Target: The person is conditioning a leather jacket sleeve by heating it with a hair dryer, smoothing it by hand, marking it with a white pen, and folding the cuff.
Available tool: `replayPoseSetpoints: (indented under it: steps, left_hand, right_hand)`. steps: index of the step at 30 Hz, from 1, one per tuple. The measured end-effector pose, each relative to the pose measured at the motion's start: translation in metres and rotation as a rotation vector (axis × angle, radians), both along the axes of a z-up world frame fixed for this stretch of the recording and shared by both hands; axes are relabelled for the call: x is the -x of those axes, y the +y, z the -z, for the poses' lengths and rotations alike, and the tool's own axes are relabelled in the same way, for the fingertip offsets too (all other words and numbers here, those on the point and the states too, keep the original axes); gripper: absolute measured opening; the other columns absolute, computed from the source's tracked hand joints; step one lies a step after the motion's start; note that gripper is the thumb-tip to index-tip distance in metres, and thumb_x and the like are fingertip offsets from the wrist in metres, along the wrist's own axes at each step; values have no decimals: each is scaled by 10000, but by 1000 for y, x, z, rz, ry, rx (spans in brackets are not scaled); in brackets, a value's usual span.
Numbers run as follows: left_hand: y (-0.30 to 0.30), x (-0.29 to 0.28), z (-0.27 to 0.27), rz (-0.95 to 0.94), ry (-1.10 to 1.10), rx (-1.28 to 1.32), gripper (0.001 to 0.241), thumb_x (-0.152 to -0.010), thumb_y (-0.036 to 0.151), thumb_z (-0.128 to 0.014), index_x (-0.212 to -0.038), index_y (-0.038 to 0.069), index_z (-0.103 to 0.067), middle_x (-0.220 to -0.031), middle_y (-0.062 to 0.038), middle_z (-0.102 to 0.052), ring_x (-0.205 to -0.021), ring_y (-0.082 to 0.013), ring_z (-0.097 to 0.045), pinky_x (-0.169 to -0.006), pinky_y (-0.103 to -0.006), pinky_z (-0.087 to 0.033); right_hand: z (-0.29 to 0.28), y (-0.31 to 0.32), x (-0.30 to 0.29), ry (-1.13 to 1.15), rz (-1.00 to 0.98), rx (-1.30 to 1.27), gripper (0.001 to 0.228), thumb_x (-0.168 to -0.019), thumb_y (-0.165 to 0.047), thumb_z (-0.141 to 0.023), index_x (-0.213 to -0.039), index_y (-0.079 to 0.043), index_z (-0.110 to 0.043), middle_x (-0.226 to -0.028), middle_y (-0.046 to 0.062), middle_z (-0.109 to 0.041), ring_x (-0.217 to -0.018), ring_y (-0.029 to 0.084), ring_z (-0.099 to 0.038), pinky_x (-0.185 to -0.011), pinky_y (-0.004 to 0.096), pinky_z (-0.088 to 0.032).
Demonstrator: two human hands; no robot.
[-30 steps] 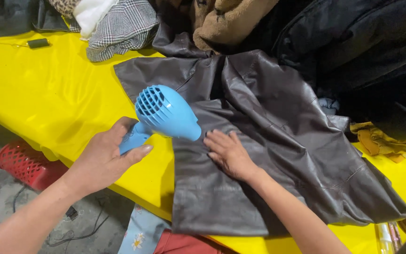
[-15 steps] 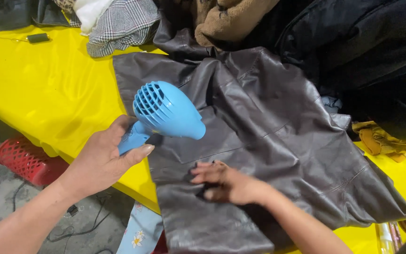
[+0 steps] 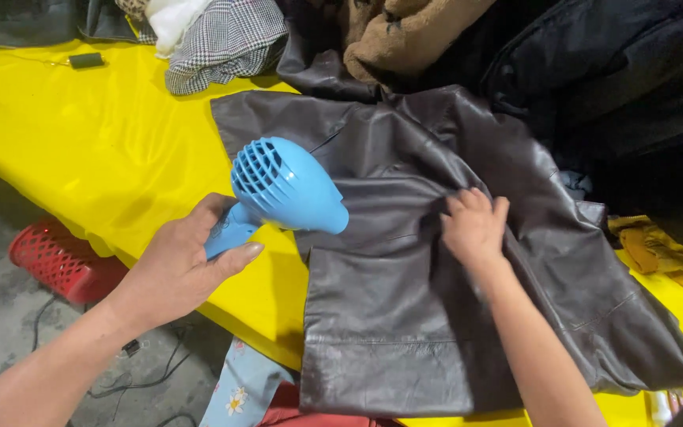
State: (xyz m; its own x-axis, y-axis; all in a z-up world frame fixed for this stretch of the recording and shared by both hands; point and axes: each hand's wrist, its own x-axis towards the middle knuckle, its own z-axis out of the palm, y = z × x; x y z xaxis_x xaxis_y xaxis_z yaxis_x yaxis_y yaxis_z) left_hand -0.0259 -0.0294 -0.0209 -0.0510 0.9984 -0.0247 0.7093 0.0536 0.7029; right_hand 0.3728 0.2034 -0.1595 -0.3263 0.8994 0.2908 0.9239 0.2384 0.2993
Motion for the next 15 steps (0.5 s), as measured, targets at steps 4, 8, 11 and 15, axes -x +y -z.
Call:
replayPoseSetpoints:
  steps: [4, 8, 11, 15]
  left_hand:
    - [-1, -2, 2, -10, -2, 40, 447, -894, 500, -605, -1210, 185, -573, -944, -20, -640, -803, -215, -660, -727, -396, -482]
    - [0, -8, 2, 9, 1, 69, 473, -893, 507, -599, -1243, 191, -568, -1009, -27, -679, -884, -220, -694, -778, -404, -507]
    - [-1, -9, 0, 9, -5, 73, 510, -889, 518, -583, -1287, 201, -548, -1082, -14, -684, -961, -195, -704, -830, -391, -552]
    - [-6, -4, 1, 5, -11, 50, 441, -906, 501, -596, -1219, 192, -558, -928, -30, -627, -818, -200, -653, -732, -386, -493]
  right_hand:
    - [-23, -82, 83, 356, -618, 112, 471, -871, -469, -631, -1248, -188, -658, -1322, 82, -644, -1207, 347, -571, -821, 544, -392]
    - [16, -105, 86, 203, -867, 374, 727, -993, -676, -389, -1619, -313, -318, -1714, 72, -245, -1568, 377, -206, -1083, 732, -224]
    - [-10, -101, 89, 226, -639, 560, 1077, -774, -847, -520, -1640, -286, -215, -1714, 195, -74, -1545, 497, -15, -1071, 827, -10]
    - [23, -75, 84, 206, -490, 446, 1048, -813, -851, -465, -1635, -256, -205, -1715, 158, -102, -1567, 423, -20, -1088, 798, -74]
